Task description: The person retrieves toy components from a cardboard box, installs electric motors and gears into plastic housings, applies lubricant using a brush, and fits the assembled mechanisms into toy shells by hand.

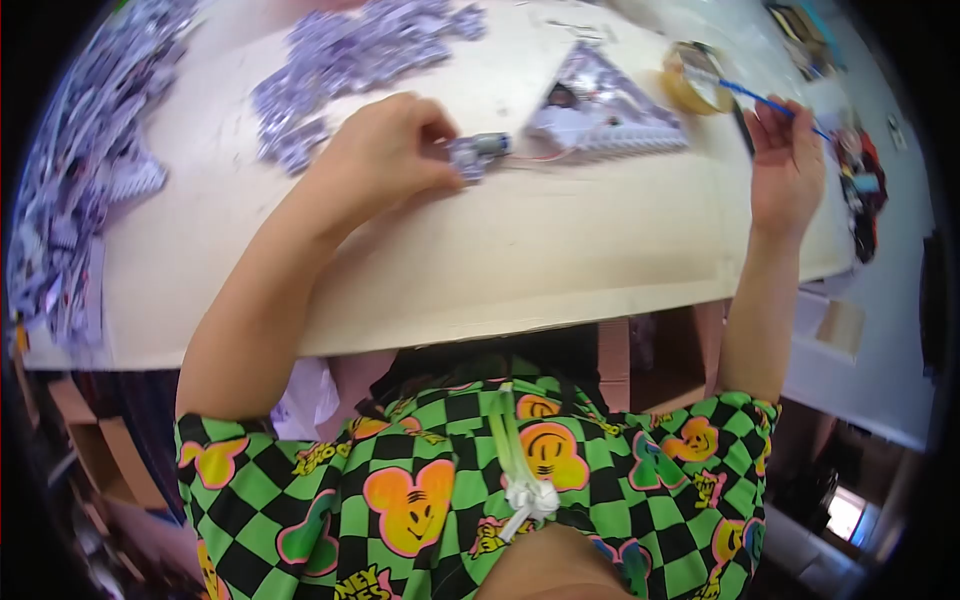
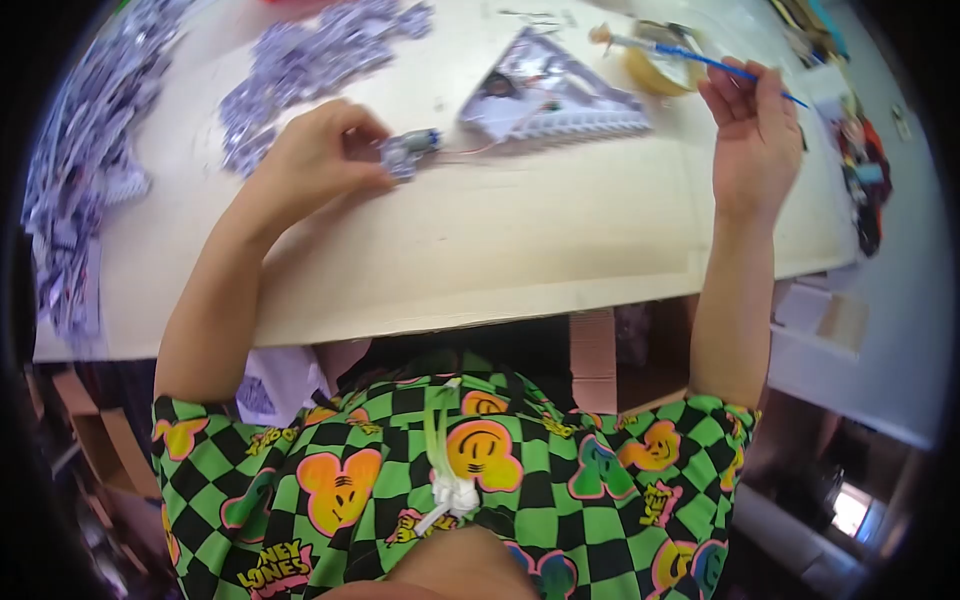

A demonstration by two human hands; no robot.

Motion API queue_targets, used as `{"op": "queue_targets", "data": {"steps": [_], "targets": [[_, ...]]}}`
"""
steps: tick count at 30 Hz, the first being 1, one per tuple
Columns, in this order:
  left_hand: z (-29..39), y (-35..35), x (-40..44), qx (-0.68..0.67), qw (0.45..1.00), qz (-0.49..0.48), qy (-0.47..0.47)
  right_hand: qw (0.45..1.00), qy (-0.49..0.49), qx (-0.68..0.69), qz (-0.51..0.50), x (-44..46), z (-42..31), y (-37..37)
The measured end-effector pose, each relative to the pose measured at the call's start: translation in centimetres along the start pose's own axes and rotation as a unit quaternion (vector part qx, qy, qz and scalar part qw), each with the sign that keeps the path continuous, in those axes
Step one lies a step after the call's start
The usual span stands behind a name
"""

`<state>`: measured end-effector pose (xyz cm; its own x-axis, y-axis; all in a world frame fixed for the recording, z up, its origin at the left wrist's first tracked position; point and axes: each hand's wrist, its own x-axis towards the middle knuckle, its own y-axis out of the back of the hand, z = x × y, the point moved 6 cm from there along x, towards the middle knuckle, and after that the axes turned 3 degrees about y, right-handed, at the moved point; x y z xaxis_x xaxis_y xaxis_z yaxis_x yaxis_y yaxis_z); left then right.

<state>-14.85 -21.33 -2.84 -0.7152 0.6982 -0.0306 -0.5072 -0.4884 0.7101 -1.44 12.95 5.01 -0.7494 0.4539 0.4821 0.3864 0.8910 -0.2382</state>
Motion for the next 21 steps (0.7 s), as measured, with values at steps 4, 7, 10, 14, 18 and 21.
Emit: {"op": "queue_targets", "data": {"steps": [4,7,10,14,18,21], "targets": [[0.3,0.4,0.4,-0.016,1.0,0.006,0.012,0.995,0.001,-0.023,-0.099,-3.7,-0.3,-10.2],[0.7,0.2,0.5,-0.016,1.0,0.004,0.012,0.982,0.046,-0.092,-0.158,-5.2,0.3,-13.8],[0.9,-0.1,0.5,-0.03,1.0,0.008,0.003,0.962,0.108,-0.136,-0.212,-5.7,0.6,-15.9],[0.8,-0.4,0.9,-0.02,1.0,0.002,0.012,0.939,0.15,-0.192,-0.244,-6.0,0.7,-17.0],[1.2,-0.2,0.8,-0.001,1.0,0.002,-0.003,0.918,0.151,-0.249,-0.269,-6.1,1.1,-17.1],[1.5,-0.1,0.9,0.01,1.0,-0.001,-0.003,0.917,0.146,-0.261,-0.265,-5.7,1.2,-17.3]]}}
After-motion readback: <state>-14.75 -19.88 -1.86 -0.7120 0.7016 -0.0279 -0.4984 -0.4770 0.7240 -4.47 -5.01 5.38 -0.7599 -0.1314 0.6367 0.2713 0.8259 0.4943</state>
